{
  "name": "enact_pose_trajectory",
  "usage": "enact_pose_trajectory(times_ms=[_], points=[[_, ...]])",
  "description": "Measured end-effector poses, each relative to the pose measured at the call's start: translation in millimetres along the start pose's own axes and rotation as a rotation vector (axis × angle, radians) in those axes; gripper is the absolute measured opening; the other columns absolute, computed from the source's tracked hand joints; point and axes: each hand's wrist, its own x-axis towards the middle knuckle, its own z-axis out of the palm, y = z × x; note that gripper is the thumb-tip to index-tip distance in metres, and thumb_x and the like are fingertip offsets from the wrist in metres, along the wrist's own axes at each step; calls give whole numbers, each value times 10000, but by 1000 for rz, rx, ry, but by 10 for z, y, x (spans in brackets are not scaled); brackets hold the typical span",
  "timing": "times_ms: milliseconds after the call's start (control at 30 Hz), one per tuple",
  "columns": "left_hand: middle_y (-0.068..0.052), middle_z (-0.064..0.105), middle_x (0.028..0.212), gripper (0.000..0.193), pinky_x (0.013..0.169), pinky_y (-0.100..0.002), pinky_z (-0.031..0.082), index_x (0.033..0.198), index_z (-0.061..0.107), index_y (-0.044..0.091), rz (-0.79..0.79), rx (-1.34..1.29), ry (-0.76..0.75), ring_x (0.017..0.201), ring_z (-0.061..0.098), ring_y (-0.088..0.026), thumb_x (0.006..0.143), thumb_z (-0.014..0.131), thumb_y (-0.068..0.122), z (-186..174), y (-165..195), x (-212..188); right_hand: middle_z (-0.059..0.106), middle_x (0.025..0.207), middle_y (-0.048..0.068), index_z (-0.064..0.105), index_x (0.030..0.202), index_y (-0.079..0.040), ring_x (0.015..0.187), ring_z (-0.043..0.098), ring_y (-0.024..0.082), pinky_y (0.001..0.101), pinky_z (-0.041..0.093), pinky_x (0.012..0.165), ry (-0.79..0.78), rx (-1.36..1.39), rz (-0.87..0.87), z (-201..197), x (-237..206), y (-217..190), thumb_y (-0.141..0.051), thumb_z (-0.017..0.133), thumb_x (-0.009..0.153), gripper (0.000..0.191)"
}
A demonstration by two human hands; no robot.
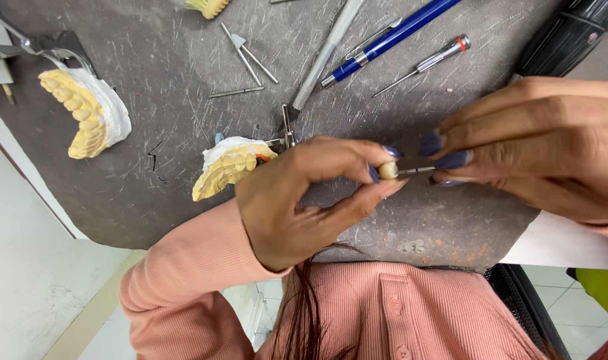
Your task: The person holds a small dental crown on a die in one hand and shapes its surface with a rotary handpiece, changing bits and repositioning the crown repeatedly. They then use a thin hand tool to refine the crown and hold it against the plaster dental model on the bench.
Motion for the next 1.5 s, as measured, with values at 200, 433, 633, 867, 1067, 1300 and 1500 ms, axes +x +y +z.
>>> enact_pose_trajectory(times_ms=[200,433,633,867,1067,1300,1500], points=[[-155,653,1206,353,962,-379,621,1211,571,-29,248,307,-26,1161,698,-294,958,816,-43,-118,-16,-25,693,1049,179,710,1063,77,986,704,340,414,609,833,89,-273,-154,-35,-10,-134,-95,768,760,353],[-158,622,1308,408,1070,-368,645,1342,556,-60,332,433,-132,1242,687,-300,1021,808,-72,-240,82,33,688,937,194,762,1002,98,872,689,338,403,574,712,145,-512,-303,85,-1,-135,-42,813,728,312],[-145,664,1215,385,1004,-371,650,1270,593,-44,388,371,-14,1162,691,-286,963,822,-81,-190,39,94,707,932,187,775,979,87,857,692,322,387,570,695,139,-545,-330,101,-52,-88,-78,771,676,345],[-140,683,1175,361,976,-348,653,1228,618,-50,330,410,-10,1137,707,-260,932,820,-91,-139,61,76,711,925,144,796,979,60,863,698,298,355,565,694,113,-686,-423,61,-53,-149,10,774,741,244],[-171,683,1170,356,994,-366,637,1229,626,-58,420,470,-50,1127,694,-300,930,820,-56,-229,67,74,706,903,132,792,970,29,848,681,281,357,560,683,165,-712,-420,119,-120,-66,-76,786,774,223],[-103,718,1145,247,976,-301,647,1163,637,-3,-76,-46,62,1096,749,-204,942,743,-32,-163,182,-7,701,932,104,818,1047,-3,810,669,256,338,483,617,290,-864,-379,148,-17,9,-104,850,816,254],[-135,736,1180,251,967,-286,631,1229,636,0,-246,-267,-209,1095,751,-197,987,699,-27,-183,170,14,701,987,132,757,1081,-9,867,670,265,350,509,699,197,-409,-356,116,-167,-108,-220,795,847,318]])
